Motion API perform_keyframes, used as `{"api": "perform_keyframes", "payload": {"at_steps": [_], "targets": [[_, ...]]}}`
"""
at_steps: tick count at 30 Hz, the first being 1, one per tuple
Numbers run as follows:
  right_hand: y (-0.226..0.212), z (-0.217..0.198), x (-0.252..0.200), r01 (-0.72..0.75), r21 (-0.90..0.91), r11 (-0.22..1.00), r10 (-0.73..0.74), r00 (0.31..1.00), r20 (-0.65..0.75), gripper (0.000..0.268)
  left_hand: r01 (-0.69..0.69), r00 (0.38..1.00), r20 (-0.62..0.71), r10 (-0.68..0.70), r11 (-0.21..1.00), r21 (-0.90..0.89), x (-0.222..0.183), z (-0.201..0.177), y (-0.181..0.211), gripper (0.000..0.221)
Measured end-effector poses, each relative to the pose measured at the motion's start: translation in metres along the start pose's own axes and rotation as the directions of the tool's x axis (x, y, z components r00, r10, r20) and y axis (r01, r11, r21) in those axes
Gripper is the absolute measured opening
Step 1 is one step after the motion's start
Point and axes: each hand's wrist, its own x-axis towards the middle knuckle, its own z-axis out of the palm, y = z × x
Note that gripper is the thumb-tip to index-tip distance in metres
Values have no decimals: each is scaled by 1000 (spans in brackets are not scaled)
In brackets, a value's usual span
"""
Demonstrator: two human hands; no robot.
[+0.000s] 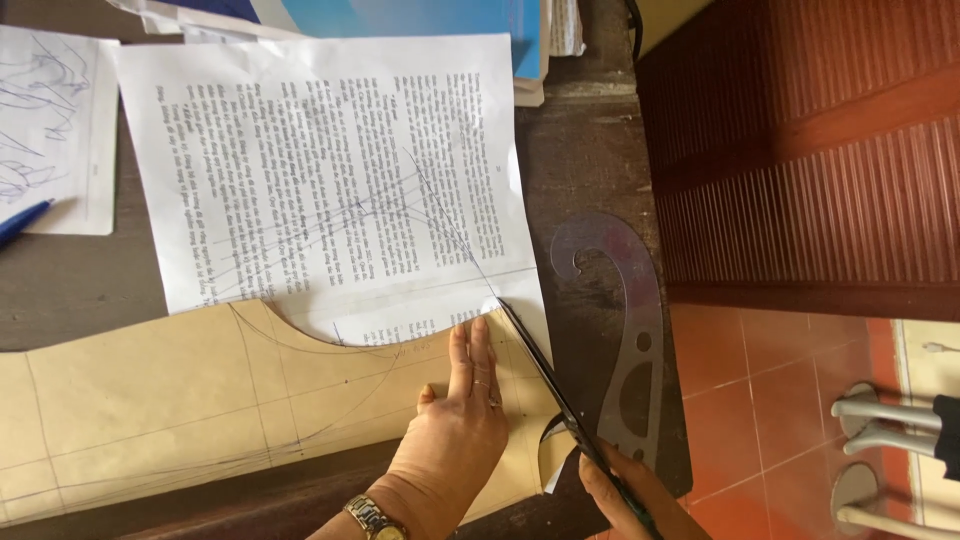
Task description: Tracing and cutting out a paper garment pattern using a pen, ruler, and large scissors on a work table.
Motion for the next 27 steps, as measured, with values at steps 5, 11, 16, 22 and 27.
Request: {"api": "perform_keyframes", "payload": {"at_steps": [5,11,16,22,27], "targets": [[1,-24,-1,-160,-330,930,16,917,-398,54,-78,997,-14,76,975,-208,-2,-1,-14,28],[-8,-47,46,-235,24,972,140,492,-859,47,-238,970,-72,233,968,-78,0,-6,-43,27],[-8,-145,30,-531,-827,184,-29,838,-544,51,-368,881,-370,296,919,-144,9,20,-78,33],[-17,-165,51,53,635,771,565,404,-720,47,-514,844,-232,483,853,-94,7,41,-106,69],[-12,-173,49,367,863,348,681,534,-502,25,-549,823,-4,568,793,-264,9,12,-126,74]]}}
